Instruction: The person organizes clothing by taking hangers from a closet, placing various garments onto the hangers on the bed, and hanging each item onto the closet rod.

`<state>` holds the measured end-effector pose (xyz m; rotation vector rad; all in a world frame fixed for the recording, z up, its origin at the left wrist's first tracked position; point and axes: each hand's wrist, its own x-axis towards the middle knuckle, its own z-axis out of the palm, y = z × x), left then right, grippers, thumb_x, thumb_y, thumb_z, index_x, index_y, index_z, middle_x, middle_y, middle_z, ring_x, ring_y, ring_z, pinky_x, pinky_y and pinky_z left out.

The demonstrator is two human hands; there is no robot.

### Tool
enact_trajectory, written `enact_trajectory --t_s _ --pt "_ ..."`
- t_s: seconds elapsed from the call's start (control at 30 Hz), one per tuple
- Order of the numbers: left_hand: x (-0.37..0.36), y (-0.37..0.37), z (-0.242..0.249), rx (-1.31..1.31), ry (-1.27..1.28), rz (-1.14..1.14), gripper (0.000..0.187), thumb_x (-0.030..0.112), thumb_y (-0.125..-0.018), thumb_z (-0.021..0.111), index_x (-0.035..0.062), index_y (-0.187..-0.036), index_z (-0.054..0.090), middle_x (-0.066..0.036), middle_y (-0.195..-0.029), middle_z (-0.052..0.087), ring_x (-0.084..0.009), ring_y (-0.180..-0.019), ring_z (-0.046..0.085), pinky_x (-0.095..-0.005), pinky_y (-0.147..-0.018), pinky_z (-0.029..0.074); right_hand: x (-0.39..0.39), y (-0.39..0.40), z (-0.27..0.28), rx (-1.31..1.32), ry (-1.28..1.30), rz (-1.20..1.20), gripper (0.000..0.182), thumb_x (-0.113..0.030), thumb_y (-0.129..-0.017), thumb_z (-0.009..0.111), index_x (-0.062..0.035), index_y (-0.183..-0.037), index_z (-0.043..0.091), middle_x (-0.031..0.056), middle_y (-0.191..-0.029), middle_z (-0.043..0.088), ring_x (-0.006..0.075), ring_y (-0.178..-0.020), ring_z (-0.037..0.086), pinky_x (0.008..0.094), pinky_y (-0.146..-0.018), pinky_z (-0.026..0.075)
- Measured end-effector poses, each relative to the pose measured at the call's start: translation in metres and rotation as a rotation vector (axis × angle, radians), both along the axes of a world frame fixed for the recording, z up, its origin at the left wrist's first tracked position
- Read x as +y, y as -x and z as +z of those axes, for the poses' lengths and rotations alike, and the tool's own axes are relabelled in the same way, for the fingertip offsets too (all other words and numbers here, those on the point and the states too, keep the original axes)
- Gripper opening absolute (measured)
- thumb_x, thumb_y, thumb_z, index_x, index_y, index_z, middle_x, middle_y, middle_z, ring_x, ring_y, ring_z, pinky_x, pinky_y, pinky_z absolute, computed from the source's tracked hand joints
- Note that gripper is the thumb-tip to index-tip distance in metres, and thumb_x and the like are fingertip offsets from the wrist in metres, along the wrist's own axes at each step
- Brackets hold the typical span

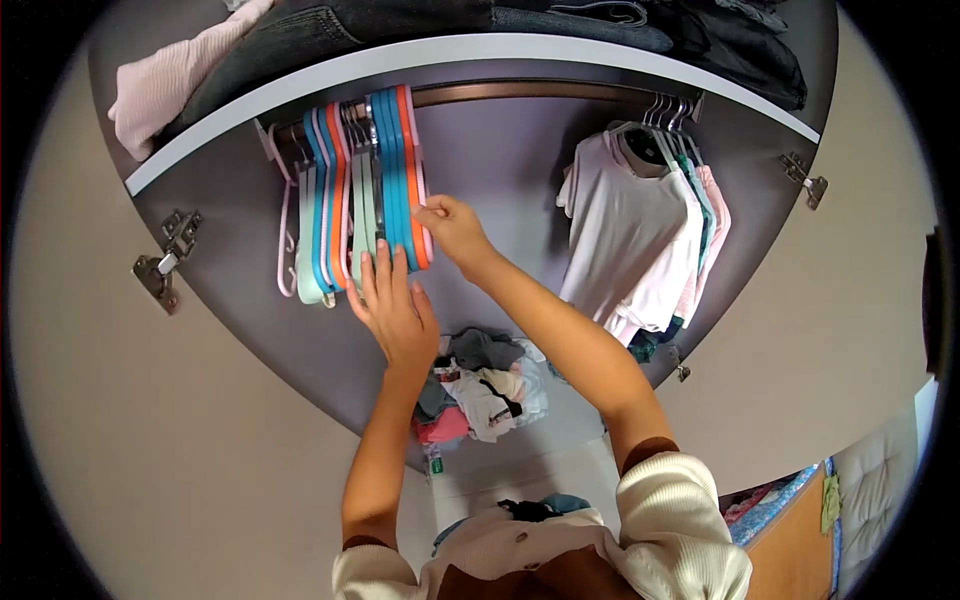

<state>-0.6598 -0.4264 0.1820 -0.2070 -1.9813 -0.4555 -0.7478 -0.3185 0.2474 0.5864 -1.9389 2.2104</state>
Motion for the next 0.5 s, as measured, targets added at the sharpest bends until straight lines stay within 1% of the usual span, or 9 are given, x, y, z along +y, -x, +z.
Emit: enact_trajectory --t_s 0.03,0.17,0.27,0.37,0.47,0.5 --pt "-0.001 -0.002 0.001 -0.02 0.012 -0.004 0.044 0.013 -0.095 0.043 0.0022 -0.138 0.048 -0.014 -0.149 0.041 -0.0351 -0.141 0.03 -0.0552 -0.113 0.011 0.0 -0.003 0.002 -0.018 0.042 -0.001 0.019 -0.016 -0.093 0.06 0.0016 -0.099 0.063 0.0043 -0.083 0.065 0.009 -0.066 0.057 0.0253 -0.057 0.044" --pt "-0.003 -0.001 0.0 0.003 0.002 -0.035 0.044 0.014 -0.093 0.045 0.0014 -0.135 0.051 -0.015 -0.148 0.043 -0.0353 -0.14 0.032 -0.057 -0.113 0.011 0.001 -0.008 0.007 -0.049 0.166 -0.004 0.017 -0.014 -0.093 0.06 0.002 -0.1 0.062 0.0029 -0.082 0.064 0.0082 -0.064 0.055 0.0247 -0.055 0.043" --pt "0.0 0.0 0.0 0.021 -0.01 -0.041 0.044 0.013 -0.092 0.045 0.0014 -0.134 0.051 -0.015 -0.147 0.044 -0.0353 -0.14 0.033 -0.057 -0.113 0.011 0.004 -0.005 0.005 0.05 0.221 -0.075 0.018 -0.014 -0.093 0.06 0.0018 -0.101 0.062 0.0023 -0.082 0.064 0.0069 -0.064 0.053 0.0227 -0.054 0.041" --pt "0.007 -0.001 -0.002 0.045 -0.018 -0.073 0.044 0.011 -0.091 0.045 0.0017 -0.134 0.052 -0.014 -0.147 0.044 -0.0349 -0.14 0.033 -0.057 -0.113 0.012 0.025 -0.017 0.007 -0.046 0.106 -0.037 0.019 -0.015 -0.094 0.061 0.001 -0.104 0.063 -0.0047 -0.073 0.054 0.0031 -0.061 0.046 0.02 -0.053 0.036" --pt "0.021 -0.003 -0.001 0.066 -0.022 -0.159 0.045 0.009 -0.089 0.045 0.0025 -0.133 0.053 -0.014 -0.147 0.044 -0.0345 -0.139 0.034 -0.0572 -0.113 0.012 0.047 -0.028 -0.009 -0.088 0.098 -0.078 0.018 -0.013 -0.094 0.06 0.0008 -0.104 0.063 -0.0019 -0.081 0.058 0.0045 -0.069 0.048 0.0209 -0.058 0.036" --pt "0.028 -0.003 -0.001 0.069 -0.017 -0.197 0.045 0.009 -0.089 0.046 0.0028 -0.133 0.053 -0.014 -0.147 0.044 -0.0344 -0.139 0.034 -0.0574 -0.113 0.012 0.056 -0.036 -0.015 -0.103 0.09 -0.098 0.018 -0.013 -0.094 0.06 0.0007 -0.104 0.064 -0.0027 -0.08 0.057 0.0044 -0.069 0.046 0.0211 -0.058 0.036"
